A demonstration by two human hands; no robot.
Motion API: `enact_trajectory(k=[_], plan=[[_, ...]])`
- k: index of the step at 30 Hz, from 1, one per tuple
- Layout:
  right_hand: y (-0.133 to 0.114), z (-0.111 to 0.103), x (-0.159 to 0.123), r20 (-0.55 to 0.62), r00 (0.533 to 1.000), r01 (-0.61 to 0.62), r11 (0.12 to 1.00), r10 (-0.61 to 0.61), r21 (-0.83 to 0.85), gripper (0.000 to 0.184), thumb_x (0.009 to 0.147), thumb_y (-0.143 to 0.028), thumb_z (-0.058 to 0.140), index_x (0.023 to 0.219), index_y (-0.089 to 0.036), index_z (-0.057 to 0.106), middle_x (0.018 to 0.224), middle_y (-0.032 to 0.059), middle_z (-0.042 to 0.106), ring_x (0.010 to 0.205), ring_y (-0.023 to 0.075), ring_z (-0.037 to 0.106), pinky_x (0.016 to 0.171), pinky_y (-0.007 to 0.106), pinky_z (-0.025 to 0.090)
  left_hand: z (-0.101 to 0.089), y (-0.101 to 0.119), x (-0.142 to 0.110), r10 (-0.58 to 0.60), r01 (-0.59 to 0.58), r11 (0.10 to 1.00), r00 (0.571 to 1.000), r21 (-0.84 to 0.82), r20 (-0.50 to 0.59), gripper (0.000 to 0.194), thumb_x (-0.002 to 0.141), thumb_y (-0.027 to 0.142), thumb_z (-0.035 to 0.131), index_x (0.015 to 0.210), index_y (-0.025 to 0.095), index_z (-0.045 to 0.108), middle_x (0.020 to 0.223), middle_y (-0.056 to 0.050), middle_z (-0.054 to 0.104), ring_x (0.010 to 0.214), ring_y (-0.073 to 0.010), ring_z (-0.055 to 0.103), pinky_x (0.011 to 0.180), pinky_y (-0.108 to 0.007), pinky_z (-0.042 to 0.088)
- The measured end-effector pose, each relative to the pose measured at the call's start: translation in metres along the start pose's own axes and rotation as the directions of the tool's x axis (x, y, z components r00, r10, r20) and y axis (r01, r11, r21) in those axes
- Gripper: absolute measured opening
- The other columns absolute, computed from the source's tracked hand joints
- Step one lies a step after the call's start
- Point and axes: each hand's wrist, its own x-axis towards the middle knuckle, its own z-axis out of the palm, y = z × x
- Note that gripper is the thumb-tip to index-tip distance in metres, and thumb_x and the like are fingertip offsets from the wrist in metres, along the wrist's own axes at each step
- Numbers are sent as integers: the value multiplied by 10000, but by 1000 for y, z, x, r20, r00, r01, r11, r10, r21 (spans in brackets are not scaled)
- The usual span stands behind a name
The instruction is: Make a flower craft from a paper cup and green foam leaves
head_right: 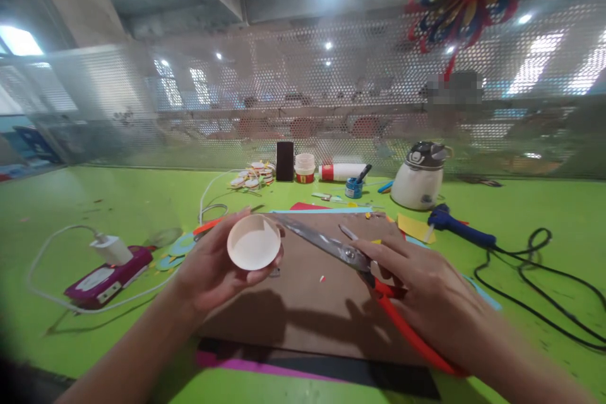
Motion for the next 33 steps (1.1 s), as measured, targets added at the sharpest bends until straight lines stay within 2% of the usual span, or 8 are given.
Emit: enact_trajectory(k=[4,7,13,16,19,24,29,33], plan=[[1,-5,3,4,997,81,997,-81,6,424,781,-241,648,1201,-183,634,973,119,727,814,253,722,619,321,600,-1,0,0,-48,42,997,994,57,95,404,868,457,489,858,90,657,687,-122,659,476,-136,585,339,-151,256],[6,-3,1,-32,994,106,994,-105,16,429,790,-291,648,1207,-193,612,898,104,723,773,252,722,582,315,594,-1,1,0,-93,86,993,991,75,92,418,869,461,452,872,92,648,652,-133,653,425,-127,552,325,-152,206],[15,7,-6,-24,994,108,994,-108,25,427,822,-284,604,1244,-292,545,1130,107,700,870,238,719,644,311,593,0,1,1,-68,65,996,997,65,41,392,883,431,416,864,107,636,667,-146,667,453,-144,579,335,-152,232],[17,10,-8,-14,995,102,994,-102,27,424,836,-274,575,1256,-309,535,1074,90,711,818,224,717,601,294,583,-1,1,1,-85,83,994,996,67,34,373,885,431,413,861,123,620,667,-152,673,445,-149,580,336,-150,231],[19,11,-8,24,997,77,996,-78,42,509,834,-270,584,1329,-342,491,1046,60,710,781,198,705,573,268,569,0,-1,2,-91,89,993,996,71,18,353,887,414,426,852,117,613,680,-154,677,458,-156,590,340,-149,245],[18,9,-6,84,994,68,996,-73,53,509,853,-243,538,1351,-341,492,1109,75,707,888,216,709,617,286,586,3,-6,2,-52,55,997,997,57,-51,289,885,359,474,853,110,617,749,-135,689,589,-199,657,403,-183,387],[16,8,-4,66,995,66,997,-68,29,425,848,-277,556,1273,-293,585,1134,101,714,826,233,725,600,318,593,3,-8,2,-60,59,994,998,97,12,299,901,355,445,871,99,597,759,-181,695,525,-176,631,377,-158,343],[16,10,-6,37,998,54,998,-55,18,470,840,-298,573,1309,-308,554,1066,72,731,786,213,718,577,303,581,3,-9,1,-45,42,992,999,117,23,294,908,350,434,885,97,584,773,-187,695,533,-177,633,383,-162,356]])
